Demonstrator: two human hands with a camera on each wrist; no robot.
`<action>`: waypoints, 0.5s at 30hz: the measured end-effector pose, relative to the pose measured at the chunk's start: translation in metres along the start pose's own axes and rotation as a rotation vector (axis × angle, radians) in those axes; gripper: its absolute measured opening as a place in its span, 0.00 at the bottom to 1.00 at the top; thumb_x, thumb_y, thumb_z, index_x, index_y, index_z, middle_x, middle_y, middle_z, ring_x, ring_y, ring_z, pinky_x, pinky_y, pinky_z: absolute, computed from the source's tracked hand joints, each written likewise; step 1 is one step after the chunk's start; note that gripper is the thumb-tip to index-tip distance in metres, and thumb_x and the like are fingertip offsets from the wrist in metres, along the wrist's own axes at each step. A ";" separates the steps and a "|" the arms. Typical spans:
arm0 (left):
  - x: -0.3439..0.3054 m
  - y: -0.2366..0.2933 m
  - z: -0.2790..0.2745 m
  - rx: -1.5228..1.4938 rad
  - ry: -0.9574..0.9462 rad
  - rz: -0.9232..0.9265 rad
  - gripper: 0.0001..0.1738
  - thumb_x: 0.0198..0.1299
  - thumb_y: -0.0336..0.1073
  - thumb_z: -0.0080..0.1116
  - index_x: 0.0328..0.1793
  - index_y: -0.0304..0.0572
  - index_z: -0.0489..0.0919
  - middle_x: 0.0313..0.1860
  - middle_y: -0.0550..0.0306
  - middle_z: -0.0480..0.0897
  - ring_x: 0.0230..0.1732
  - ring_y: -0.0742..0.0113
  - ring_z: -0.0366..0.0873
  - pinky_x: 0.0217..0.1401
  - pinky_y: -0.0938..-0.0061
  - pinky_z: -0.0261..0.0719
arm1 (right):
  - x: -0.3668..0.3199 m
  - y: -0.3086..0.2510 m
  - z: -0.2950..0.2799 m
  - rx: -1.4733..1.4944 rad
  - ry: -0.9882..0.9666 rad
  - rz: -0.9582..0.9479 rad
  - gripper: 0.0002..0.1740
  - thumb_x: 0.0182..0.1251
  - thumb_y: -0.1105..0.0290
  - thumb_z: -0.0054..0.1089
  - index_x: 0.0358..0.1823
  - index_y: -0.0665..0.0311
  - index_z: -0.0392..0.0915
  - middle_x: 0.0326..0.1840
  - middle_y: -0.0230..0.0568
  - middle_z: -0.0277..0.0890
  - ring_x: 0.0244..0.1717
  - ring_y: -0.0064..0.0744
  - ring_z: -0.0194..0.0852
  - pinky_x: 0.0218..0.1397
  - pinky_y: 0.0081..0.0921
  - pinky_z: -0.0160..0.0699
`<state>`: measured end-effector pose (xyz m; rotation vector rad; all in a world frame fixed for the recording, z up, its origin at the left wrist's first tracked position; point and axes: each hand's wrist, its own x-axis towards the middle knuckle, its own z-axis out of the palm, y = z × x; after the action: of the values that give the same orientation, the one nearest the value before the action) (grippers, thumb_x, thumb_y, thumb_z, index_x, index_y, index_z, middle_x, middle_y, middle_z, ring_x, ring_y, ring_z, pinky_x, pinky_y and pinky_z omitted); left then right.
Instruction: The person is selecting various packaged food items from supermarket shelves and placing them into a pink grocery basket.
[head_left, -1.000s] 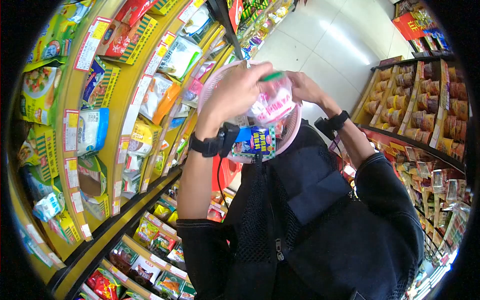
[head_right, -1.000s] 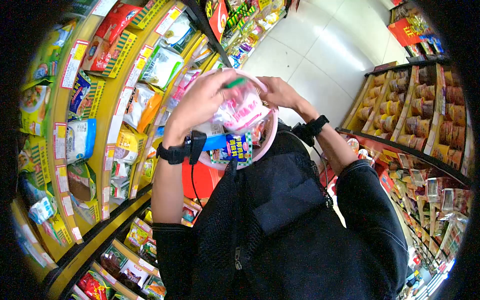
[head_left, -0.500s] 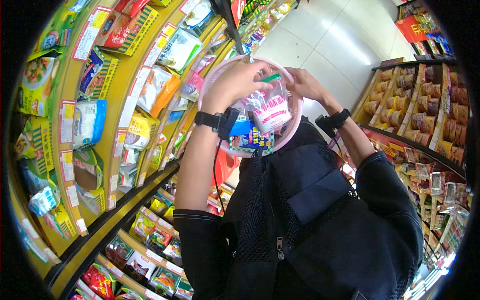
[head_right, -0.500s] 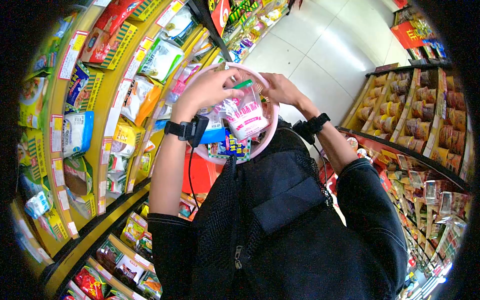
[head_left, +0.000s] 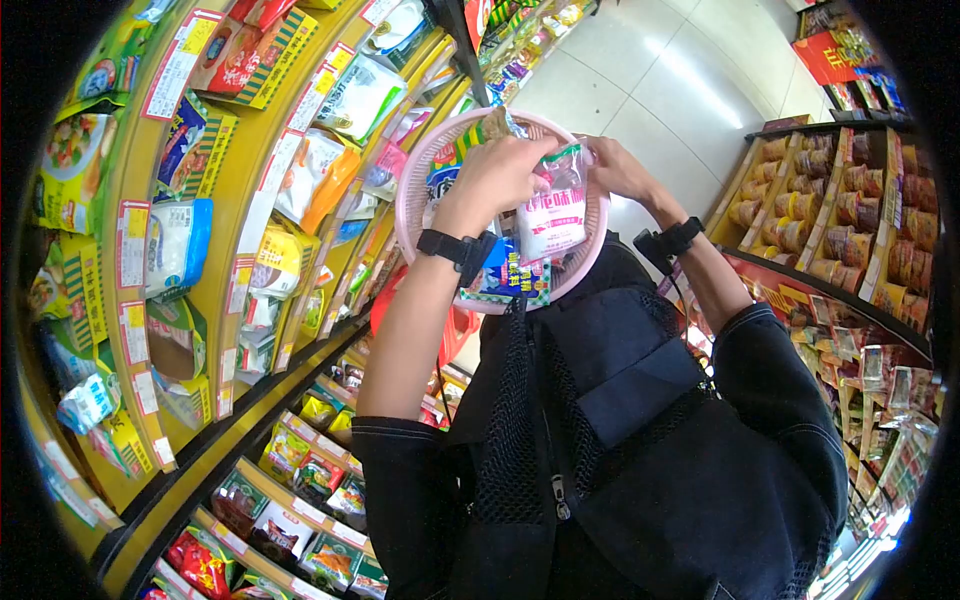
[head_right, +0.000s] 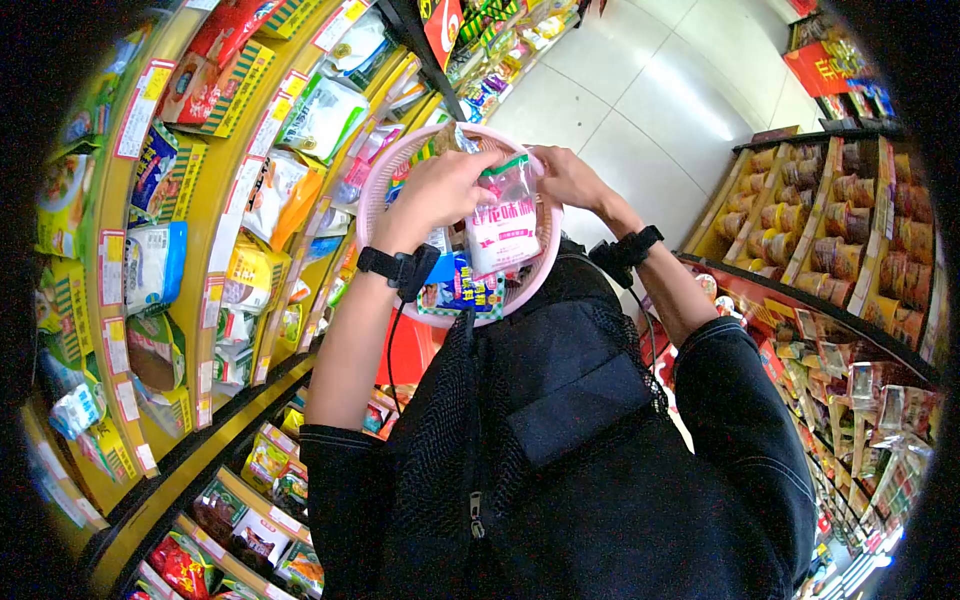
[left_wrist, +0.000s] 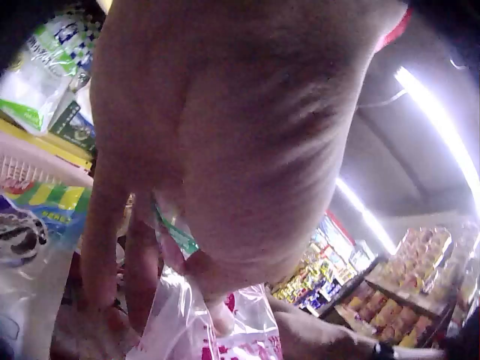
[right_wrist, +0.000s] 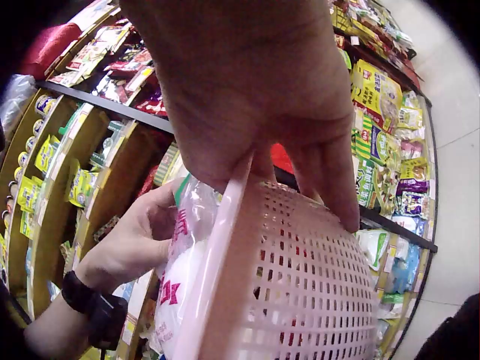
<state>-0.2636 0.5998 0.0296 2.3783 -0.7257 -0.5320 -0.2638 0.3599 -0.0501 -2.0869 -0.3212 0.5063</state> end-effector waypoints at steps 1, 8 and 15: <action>-0.002 0.007 -0.004 0.123 0.027 -0.038 0.26 0.54 0.35 0.74 0.60 0.47 0.82 0.53 0.42 0.86 0.56 0.45 0.85 0.53 0.48 0.81 | 0.000 0.000 -0.001 0.003 -0.024 0.037 0.26 0.56 0.71 0.58 0.59 0.68 0.81 0.38 0.55 0.86 0.38 0.45 0.86 0.47 0.38 0.83; -0.013 0.014 -0.014 0.249 0.429 0.257 0.21 0.51 0.33 0.75 0.53 0.53 0.83 0.51 0.57 0.84 0.58 0.55 0.83 0.56 0.56 0.80 | -0.002 0.000 0.001 0.003 0.042 -0.048 0.26 0.56 0.71 0.57 0.58 0.69 0.81 0.37 0.55 0.86 0.36 0.43 0.85 0.45 0.38 0.83; -0.032 0.005 -0.006 0.326 0.265 0.447 0.27 0.53 0.42 0.74 0.62 0.57 0.84 0.68 0.59 0.79 0.70 0.56 0.74 0.74 0.54 0.70 | 0.000 -0.001 0.001 0.032 0.017 -0.070 0.27 0.56 0.70 0.59 0.60 0.69 0.80 0.37 0.54 0.86 0.36 0.43 0.85 0.44 0.38 0.83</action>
<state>-0.2872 0.6178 0.0433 2.3966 -1.2466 0.0960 -0.2642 0.3608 -0.0500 -2.0406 -0.3724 0.4486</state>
